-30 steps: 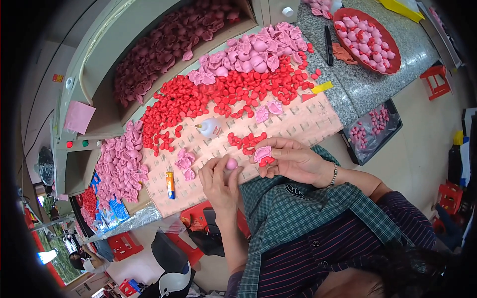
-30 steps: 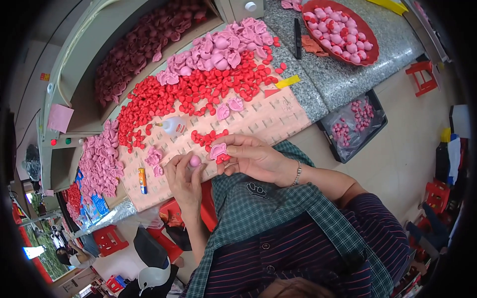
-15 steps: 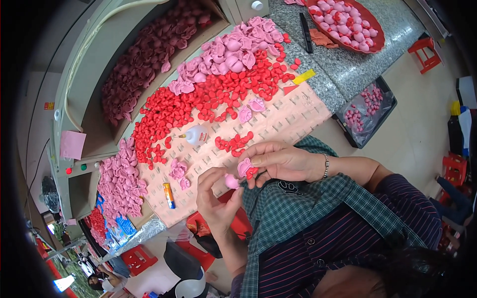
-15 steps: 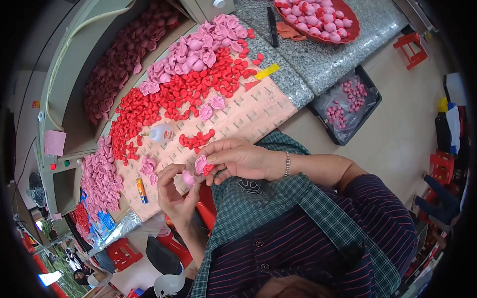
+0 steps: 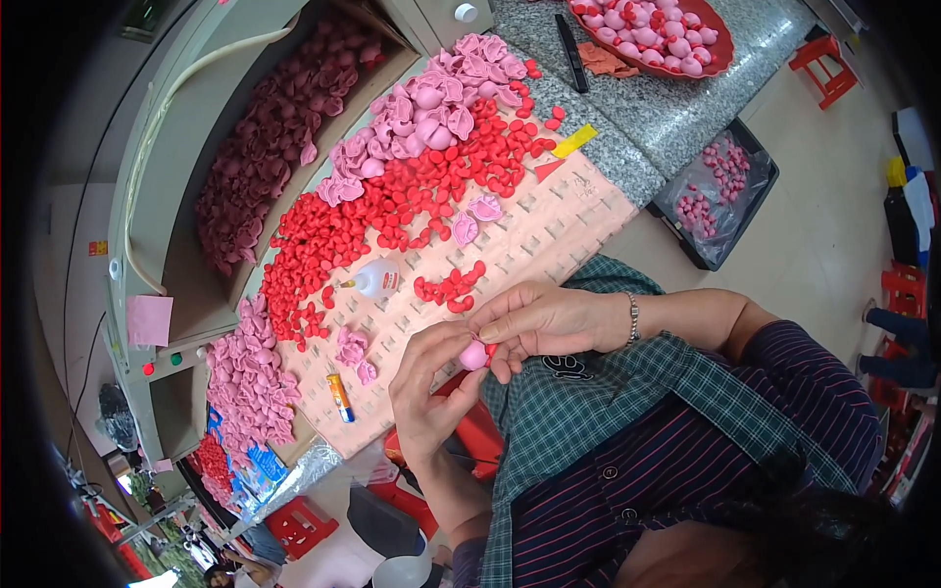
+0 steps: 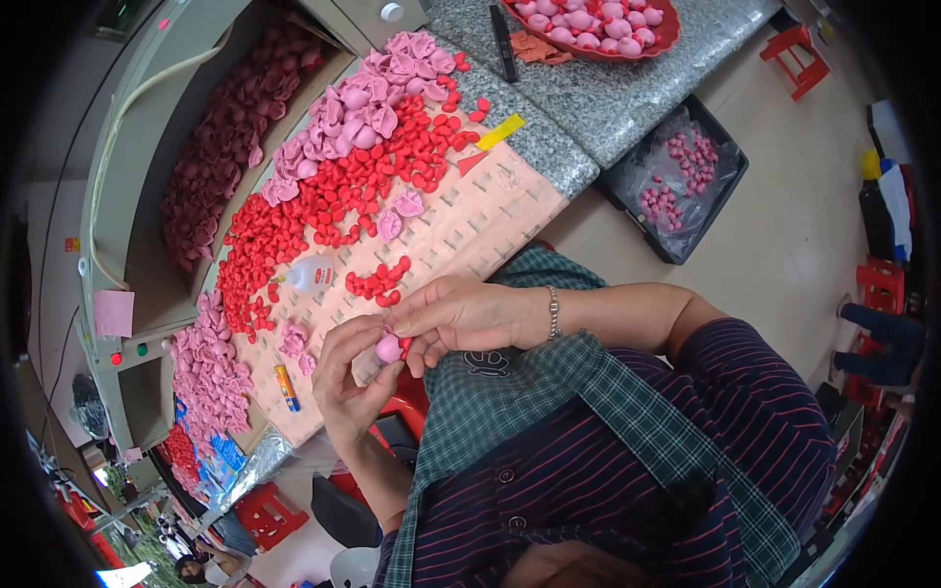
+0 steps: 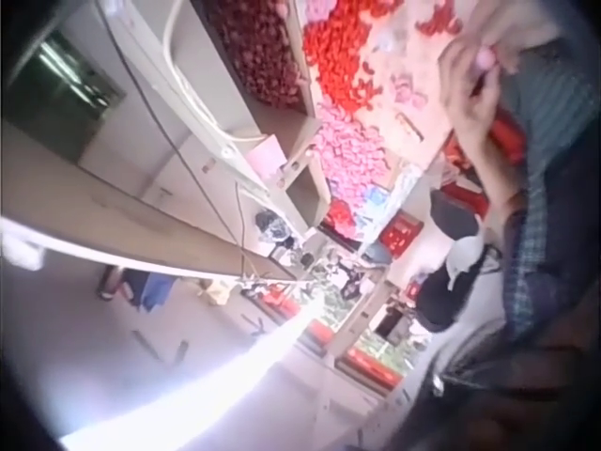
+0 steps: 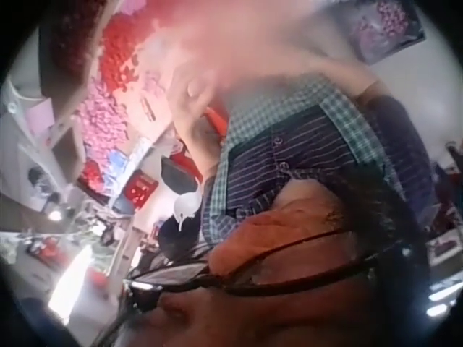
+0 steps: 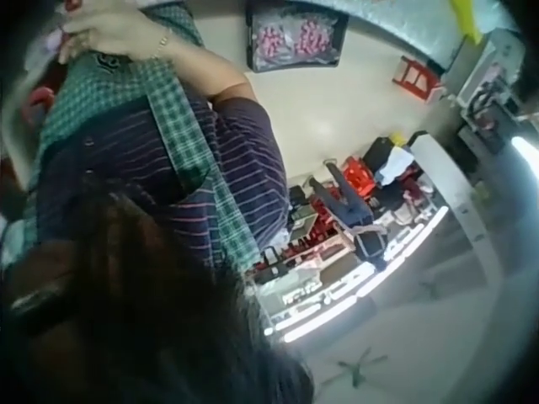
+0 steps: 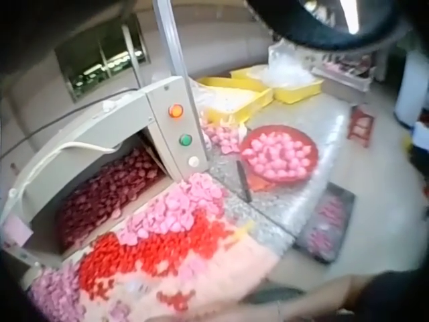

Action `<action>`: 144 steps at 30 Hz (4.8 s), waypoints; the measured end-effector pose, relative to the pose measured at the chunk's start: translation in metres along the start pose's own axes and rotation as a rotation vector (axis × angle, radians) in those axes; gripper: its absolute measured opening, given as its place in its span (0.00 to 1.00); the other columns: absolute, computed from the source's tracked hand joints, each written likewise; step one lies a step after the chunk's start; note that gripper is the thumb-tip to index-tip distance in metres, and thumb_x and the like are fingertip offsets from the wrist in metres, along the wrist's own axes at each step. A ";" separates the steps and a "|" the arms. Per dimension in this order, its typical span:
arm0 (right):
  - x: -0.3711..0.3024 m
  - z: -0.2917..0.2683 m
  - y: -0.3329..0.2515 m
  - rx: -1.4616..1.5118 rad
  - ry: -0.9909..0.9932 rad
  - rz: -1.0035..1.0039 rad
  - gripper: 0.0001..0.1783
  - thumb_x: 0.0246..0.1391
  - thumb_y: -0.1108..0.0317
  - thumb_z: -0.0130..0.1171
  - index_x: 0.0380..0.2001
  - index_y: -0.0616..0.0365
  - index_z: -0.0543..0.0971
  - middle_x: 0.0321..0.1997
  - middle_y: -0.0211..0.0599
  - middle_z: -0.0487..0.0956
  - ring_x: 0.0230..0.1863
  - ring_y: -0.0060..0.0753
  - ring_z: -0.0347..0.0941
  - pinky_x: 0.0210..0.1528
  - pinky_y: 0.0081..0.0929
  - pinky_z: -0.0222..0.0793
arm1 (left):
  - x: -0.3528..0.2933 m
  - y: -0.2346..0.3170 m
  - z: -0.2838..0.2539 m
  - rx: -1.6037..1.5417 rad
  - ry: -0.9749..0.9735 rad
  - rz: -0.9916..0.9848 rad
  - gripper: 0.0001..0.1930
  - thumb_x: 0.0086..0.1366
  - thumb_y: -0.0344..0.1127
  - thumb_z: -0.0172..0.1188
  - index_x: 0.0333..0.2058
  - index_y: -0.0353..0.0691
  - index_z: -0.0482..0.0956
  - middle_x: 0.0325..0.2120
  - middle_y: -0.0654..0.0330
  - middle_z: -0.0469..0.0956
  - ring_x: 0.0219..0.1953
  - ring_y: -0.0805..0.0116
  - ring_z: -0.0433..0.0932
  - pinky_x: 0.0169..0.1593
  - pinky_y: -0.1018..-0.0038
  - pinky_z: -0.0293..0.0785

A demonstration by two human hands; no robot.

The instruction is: Assembling small pink and red toy parts using glue at a factory workbench.

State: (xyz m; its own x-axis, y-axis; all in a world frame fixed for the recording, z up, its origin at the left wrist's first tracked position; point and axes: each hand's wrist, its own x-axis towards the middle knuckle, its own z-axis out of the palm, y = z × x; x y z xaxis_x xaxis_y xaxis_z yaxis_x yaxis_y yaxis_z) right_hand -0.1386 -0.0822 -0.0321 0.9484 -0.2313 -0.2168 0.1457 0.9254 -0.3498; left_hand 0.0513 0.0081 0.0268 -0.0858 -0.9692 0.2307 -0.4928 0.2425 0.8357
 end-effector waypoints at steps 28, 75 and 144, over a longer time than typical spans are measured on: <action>0.000 0.002 0.000 0.060 -0.013 -0.010 0.18 0.68 0.63 0.50 0.51 0.68 0.75 0.45 0.46 0.81 0.36 0.41 0.84 0.33 0.27 0.80 | 0.005 0.000 -0.003 0.079 -0.006 0.005 0.20 0.47 0.15 0.64 0.43 0.31 0.82 0.45 0.48 0.80 0.49 0.52 0.79 0.54 0.62 0.74; 0.009 -0.003 -0.005 -0.111 0.004 0.045 0.18 0.63 0.55 0.58 0.39 0.62 0.80 0.30 0.32 0.77 0.24 0.19 0.68 0.21 0.15 0.53 | 0.005 -0.023 0.022 0.210 0.220 0.251 0.17 0.56 0.36 0.69 0.41 0.30 0.81 0.37 0.48 0.84 0.42 0.53 0.83 0.46 0.65 0.79; 0.010 0.017 0.008 -0.767 -0.002 -0.628 0.15 0.63 0.69 0.55 0.51 0.62 0.80 0.52 0.37 0.70 0.56 0.29 0.64 0.61 0.30 0.59 | -0.034 -0.014 0.085 -0.782 0.811 -0.146 0.07 0.67 0.27 0.60 0.42 0.35 0.73 0.41 0.52 0.78 0.42 0.69 0.76 0.51 0.71 0.72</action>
State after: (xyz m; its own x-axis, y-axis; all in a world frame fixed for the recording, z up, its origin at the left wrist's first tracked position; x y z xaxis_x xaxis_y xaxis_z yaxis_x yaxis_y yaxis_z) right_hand -0.1232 -0.0723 -0.0218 0.7618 -0.6123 0.2113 0.4012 0.1898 -0.8961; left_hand -0.0128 0.0337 -0.0350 0.6540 -0.7465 0.1228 0.2477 0.3647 0.8976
